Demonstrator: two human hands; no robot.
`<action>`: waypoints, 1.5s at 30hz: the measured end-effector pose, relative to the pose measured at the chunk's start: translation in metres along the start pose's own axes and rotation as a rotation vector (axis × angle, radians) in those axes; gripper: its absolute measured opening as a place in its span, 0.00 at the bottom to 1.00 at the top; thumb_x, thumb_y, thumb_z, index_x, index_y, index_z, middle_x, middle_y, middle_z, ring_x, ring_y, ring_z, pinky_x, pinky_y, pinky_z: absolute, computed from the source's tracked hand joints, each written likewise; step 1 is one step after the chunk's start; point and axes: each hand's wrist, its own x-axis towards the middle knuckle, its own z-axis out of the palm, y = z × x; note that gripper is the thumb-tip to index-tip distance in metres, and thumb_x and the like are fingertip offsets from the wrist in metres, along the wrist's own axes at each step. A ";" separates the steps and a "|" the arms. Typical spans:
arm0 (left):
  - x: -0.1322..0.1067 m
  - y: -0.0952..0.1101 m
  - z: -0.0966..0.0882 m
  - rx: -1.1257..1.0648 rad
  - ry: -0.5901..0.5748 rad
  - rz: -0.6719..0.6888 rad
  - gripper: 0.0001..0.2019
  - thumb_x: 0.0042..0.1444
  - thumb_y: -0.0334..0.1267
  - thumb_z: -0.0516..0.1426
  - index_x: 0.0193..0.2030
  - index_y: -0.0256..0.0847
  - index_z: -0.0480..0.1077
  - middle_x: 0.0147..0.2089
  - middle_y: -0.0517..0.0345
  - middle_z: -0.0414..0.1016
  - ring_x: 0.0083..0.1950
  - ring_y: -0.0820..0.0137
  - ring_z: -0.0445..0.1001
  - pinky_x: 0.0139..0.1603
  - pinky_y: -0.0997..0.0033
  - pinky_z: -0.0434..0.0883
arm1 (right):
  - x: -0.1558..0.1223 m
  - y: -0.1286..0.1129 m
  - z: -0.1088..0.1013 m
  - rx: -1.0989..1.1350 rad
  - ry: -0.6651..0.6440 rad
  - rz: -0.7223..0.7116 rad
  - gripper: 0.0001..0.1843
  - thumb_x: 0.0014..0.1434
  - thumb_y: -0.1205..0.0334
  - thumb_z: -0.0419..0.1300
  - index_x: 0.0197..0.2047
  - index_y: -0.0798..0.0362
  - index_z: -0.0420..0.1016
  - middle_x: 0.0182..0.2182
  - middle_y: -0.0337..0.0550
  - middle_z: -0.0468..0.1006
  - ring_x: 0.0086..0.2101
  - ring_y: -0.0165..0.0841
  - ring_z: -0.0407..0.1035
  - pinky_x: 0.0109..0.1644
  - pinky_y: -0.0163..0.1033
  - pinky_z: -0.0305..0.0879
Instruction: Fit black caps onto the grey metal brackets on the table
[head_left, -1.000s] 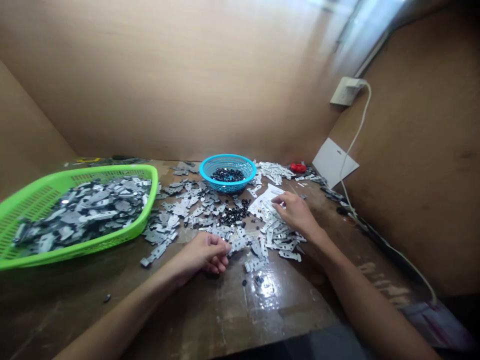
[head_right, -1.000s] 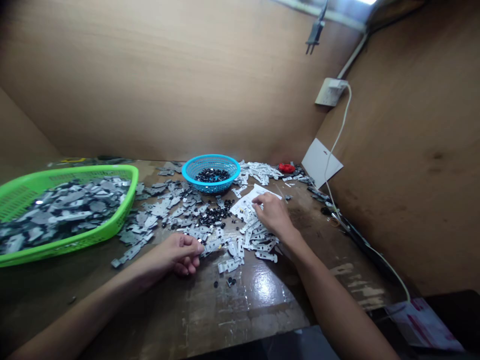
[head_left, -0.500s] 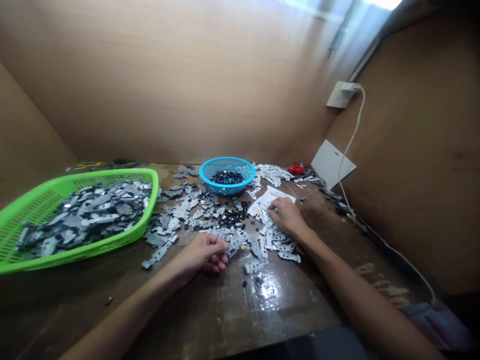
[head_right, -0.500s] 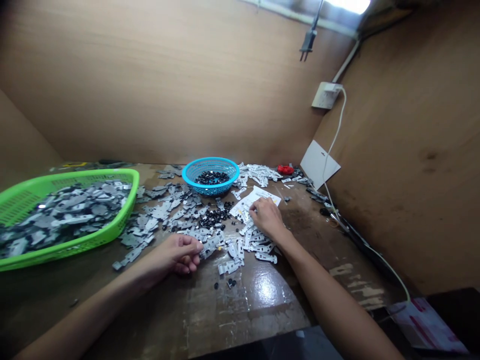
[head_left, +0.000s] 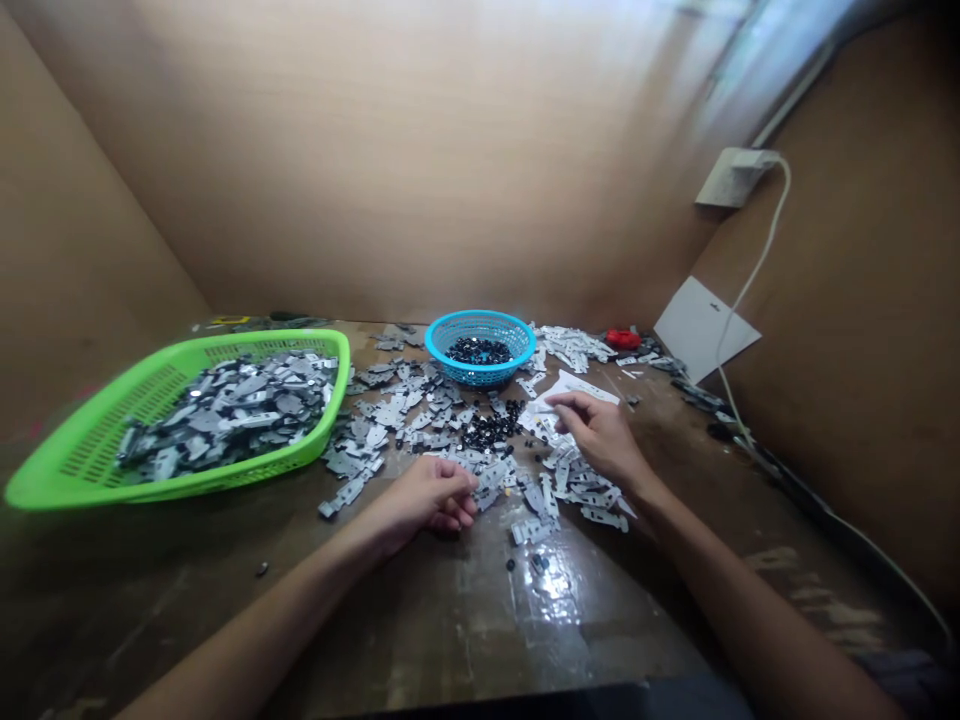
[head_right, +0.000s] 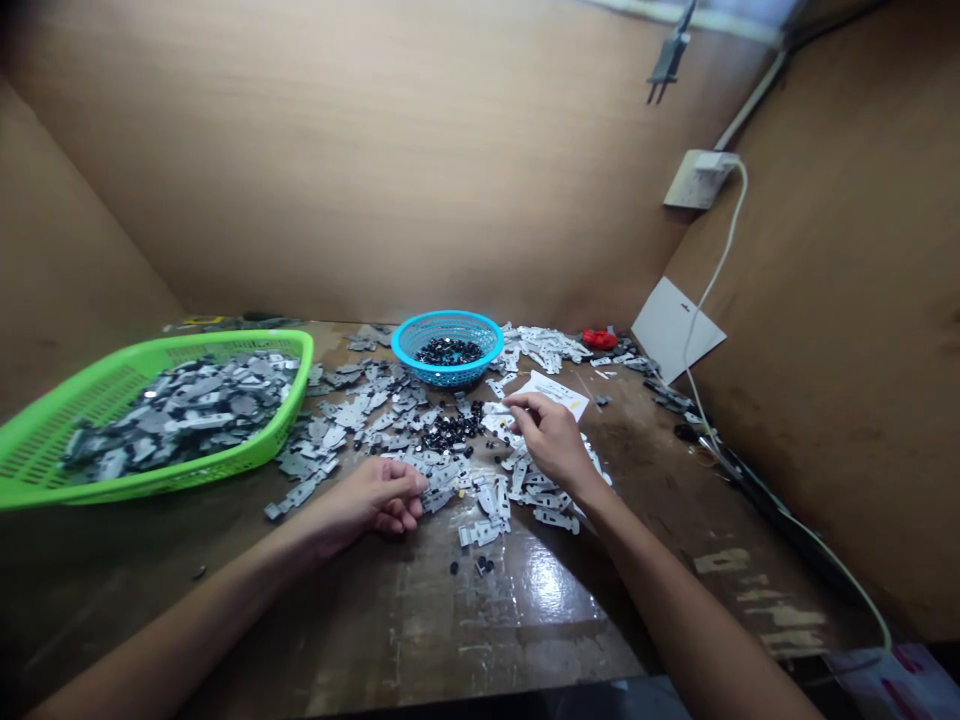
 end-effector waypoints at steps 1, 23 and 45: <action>0.000 0.000 0.000 0.002 0.004 0.002 0.14 0.46 0.46 0.58 0.30 0.36 0.65 0.26 0.56 0.74 0.23 0.77 0.71 0.24 0.80 0.65 | -0.001 -0.002 0.000 0.071 -0.030 0.031 0.15 0.57 0.55 0.53 0.41 0.54 0.73 0.31 0.43 0.75 0.28 0.31 0.70 0.33 0.36 0.64; 0.001 0.001 0.004 0.090 0.017 0.011 0.13 0.47 0.45 0.57 0.29 0.35 0.66 0.26 0.54 0.74 0.23 0.76 0.72 0.22 0.81 0.65 | -0.028 -0.028 0.035 0.419 -0.278 0.239 0.07 0.48 0.61 0.62 0.28 0.57 0.72 0.21 0.39 0.71 0.21 0.27 0.64 0.25 0.32 0.60; 0.002 -0.003 0.000 0.048 0.006 0.025 0.16 0.44 0.49 0.59 0.29 0.35 0.67 0.26 0.55 0.74 0.23 0.76 0.71 0.24 0.79 0.65 | -0.031 -0.024 0.039 0.333 -0.242 0.234 0.12 0.48 0.56 0.62 0.32 0.57 0.78 0.31 0.45 0.77 0.32 0.34 0.70 0.38 0.38 0.64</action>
